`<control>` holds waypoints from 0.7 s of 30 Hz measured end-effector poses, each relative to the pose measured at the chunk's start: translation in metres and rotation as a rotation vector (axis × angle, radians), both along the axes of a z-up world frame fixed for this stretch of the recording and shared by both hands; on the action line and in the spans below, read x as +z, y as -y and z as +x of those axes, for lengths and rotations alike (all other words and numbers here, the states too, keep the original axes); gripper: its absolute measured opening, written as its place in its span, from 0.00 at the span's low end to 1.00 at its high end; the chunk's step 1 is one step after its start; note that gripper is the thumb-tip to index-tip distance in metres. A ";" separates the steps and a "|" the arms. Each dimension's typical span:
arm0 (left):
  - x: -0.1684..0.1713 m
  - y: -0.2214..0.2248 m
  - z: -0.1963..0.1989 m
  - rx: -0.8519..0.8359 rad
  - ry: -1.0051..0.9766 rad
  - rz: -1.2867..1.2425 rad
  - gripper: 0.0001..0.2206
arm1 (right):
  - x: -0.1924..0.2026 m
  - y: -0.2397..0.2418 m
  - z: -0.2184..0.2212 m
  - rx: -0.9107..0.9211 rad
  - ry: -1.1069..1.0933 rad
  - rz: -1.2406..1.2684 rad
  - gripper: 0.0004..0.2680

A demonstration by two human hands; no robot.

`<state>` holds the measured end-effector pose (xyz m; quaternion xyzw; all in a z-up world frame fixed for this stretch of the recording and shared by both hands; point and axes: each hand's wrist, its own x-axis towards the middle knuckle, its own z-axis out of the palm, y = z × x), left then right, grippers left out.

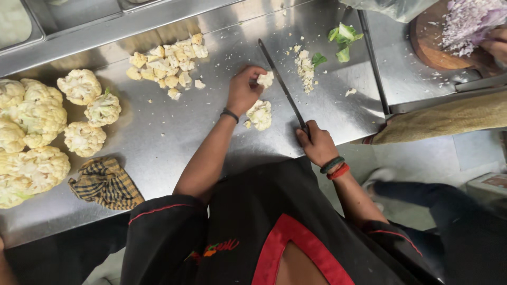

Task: The person holds a head of cauliflower and uses a knife to cut away florets on a stainless steel counter, then chops the florets into smaller pieces by hand.

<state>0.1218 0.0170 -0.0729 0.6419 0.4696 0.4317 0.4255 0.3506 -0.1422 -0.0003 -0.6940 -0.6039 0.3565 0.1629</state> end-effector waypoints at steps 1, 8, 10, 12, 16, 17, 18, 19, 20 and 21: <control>0.002 -0.002 0.004 0.016 -0.089 0.048 0.15 | 0.002 0.003 0.003 -0.008 0.000 0.011 0.12; 0.030 0.004 0.016 0.047 -0.109 0.103 0.11 | 0.014 0.018 0.008 0.034 0.063 0.050 0.12; 0.035 0.006 0.018 0.063 -0.108 0.086 0.10 | 0.016 0.019 0.006 0.047 0.096 0.057 0.11; 0.037 0.008 0.019 0.070 -0.132 0.122 0.10 | 0.017 0.018 0.002 0.066 0.147 0.066 0.11; 0.036 0.006 0.019 0.069 -0.199 0.131 0.10 | 0.015 0.005 -0.010 0.111 0.274 0.147 0.11; 0.036 0.006 0.018 0.071 -0.191 0.114 0.10 | 0.016 0.003 -0.012 0.123 0.302 0.182 0.11; 0.036 0.005 0.017 0.074 -0.183 0.100 0.10 | 0.019 0.002 -0.011 0.124 0.289 0.185 0.11; 0.037 0.003 0.016 0.077 -0.176 0.086 0.10 | 0.021 0.002 -0.011 0.124 0.276 0.189 0.11; 0.039 0.004 0.016 0.068 -0.169 0.105 0.10 | 0.022 0.001 -0.011 0.127 0.262 0.193 0.11; 0.040 0.005 0.015 0.058 -0.163 0.124 0.11 | 0.024 0.001 -0.010 0.117 0.247 0.176 0.11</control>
